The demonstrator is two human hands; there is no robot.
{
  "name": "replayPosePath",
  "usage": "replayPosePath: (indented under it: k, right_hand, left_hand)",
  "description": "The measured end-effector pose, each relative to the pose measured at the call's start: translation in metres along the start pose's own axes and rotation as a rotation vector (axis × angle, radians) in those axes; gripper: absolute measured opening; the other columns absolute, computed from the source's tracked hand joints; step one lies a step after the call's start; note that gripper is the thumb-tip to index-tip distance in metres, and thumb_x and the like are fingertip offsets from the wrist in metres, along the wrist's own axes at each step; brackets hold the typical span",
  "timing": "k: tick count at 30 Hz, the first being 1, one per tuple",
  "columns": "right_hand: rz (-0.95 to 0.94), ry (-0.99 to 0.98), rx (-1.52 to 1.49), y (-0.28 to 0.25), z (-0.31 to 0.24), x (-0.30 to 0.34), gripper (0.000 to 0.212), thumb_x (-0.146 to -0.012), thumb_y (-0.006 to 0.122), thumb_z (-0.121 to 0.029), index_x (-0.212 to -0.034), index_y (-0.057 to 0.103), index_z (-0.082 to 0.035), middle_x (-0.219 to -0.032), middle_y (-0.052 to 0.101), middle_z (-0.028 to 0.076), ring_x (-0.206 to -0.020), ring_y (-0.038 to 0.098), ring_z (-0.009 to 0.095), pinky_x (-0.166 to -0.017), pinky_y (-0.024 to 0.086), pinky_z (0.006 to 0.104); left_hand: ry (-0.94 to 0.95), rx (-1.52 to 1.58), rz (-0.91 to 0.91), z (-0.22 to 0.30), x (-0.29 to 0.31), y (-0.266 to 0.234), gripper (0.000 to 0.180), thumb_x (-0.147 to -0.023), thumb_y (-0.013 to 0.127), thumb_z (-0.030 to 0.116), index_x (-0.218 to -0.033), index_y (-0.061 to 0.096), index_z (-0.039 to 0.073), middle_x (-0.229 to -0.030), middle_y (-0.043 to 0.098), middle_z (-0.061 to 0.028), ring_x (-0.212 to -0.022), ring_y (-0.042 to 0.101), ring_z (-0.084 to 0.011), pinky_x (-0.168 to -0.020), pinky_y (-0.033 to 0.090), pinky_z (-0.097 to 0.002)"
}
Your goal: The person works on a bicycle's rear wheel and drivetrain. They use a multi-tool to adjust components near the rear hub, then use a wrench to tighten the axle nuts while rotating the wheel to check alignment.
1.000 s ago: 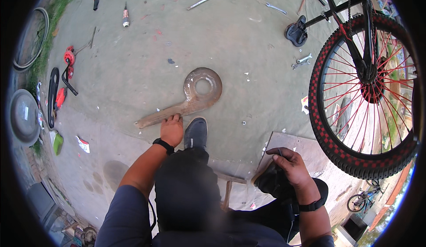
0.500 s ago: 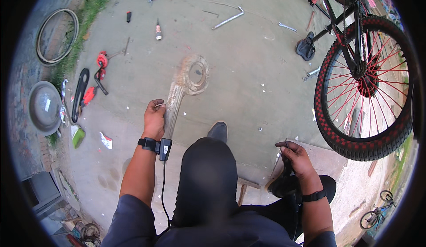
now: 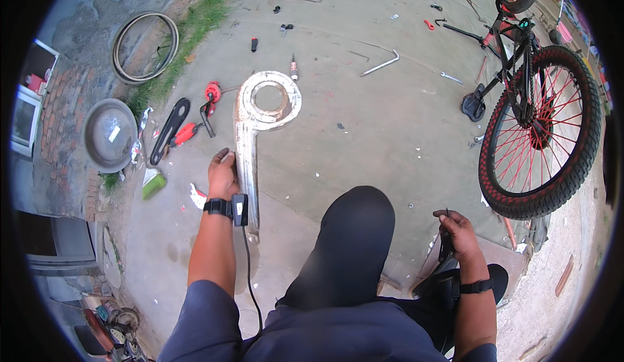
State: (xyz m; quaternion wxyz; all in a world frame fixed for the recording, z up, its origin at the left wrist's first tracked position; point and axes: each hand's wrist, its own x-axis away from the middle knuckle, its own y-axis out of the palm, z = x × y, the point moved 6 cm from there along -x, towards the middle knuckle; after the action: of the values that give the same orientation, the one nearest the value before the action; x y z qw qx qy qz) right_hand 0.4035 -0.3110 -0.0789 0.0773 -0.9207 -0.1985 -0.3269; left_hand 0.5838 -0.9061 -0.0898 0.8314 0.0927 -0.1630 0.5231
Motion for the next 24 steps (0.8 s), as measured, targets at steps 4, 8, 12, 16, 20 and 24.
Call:
replayPosePath:
  k: [4,8,12,16,20,24]
  right_hand:
    - [0.008,-0.030,0.011,0.000,-0.006,0.012,0.027,-0.096,0.065,-0.023,-0.113,0.070,-0.002,-0.070,0.049,-0.006,-0.063,0.045,0.006,-0.057,0.034,0.0218]
    - [0.015,-0.068,0.038,-0.007,-0.004,0.017,0.027,-0.096,0.066,-0.024,-0.111,0.072,-0.002,-0.073,0.052,-0.006,-0.067,0.046,0.006,-0.061,0.037,0.0224]
    - [0.022,-0.091,0.039,-0.006,-0.016,0.038,0.029,-0.096,0.066,-0.027,-0.112,0.072,-0.004,-0.076,0.054,-0.005,-0.071,0.050,0.008,-0.065,0.041,0.0237]
    - [0.086,-0.145,0.083,-0.015,-0.029,0.057,0.030,-0.096,0.066,-0.030,-0.111,0.073,-0.004,-0.075,0.053,-0.004,-0.071,0.049,0.008,-0.065,0.040,0.0237]
    - [0.147,-0.204,0.022,-0.033,-0.030,0.074,0.031,-0.096,0.066,-0.030,-0.110,0.073,-0.004,-0.074,0.052,-0.004,-0.070,0.048,0.007,-0.064,0.039,0.0236]
    - [0.176,-0.268,-0.031,-0.047,-0.025,0.086,0.029,-0.097,0.066,-0.030,-0.107,0.074,-0.004,-0.072,0.051,-0.004,-0.068,0.047,0.006,-0.061,0.037,0.0233]
  left_hand:
    - [0.301,-0.572,0.255,0.014,-0.012,-0.056,0.048,-0.096,0.063,0.014,-0.139,0.048,-0.002,-0.121,0.066,-0.0174,-0.108,0.063,-0.0247,-0.094,0.049,-0.0365]
    - [0.238,-0.477,0.167,-0.012,-0.004,-0.066,0.046,-0.096,0.061,0.012,-0.139,0.048,0.000,-0.120,0.067,-0.0147,-0.106,0.063,-0.0220,-0.091,0.049,-0.0333]
    - [0.167,-0.391,0.063,-0.013,0.028,-0.022,0.046,-0.097,0.060,0.013,-0.140,0.046,0.001,-0.116,0.066,-0.0104,-0.099,0.063,-0.0158,-0.078,0.047,-0.0293]
    - [0.219,-0.374,-0.036,0.007,0.053,0.018,0.046,-0.099,0.059,0.015,-0.140,0.046,-0.001,-0.121,0.064,-0.0123,-0.105,0.064,-0.0193,-0.083,0.049,-0.0317]
    - [0.308,-0.376,-0.167,0.038,0.075,0.065,0.047,-0.100,0.058,0.015,-0.141,0.045,-0.004,-0.127,0.062,-0.0156,-0.112,0.064,-0.0231,-0.091,0.050,-0.0346]
    - [0.385,-0.305,-0.259,0.072,0.107,0.106,0.049,-0.100,0.058,0.018,-0.141,0.044,-0.005,-0.130,0.061,-0.0159,-0.114,0.064,-0.0229,-0.094,0.049,-0.0350]
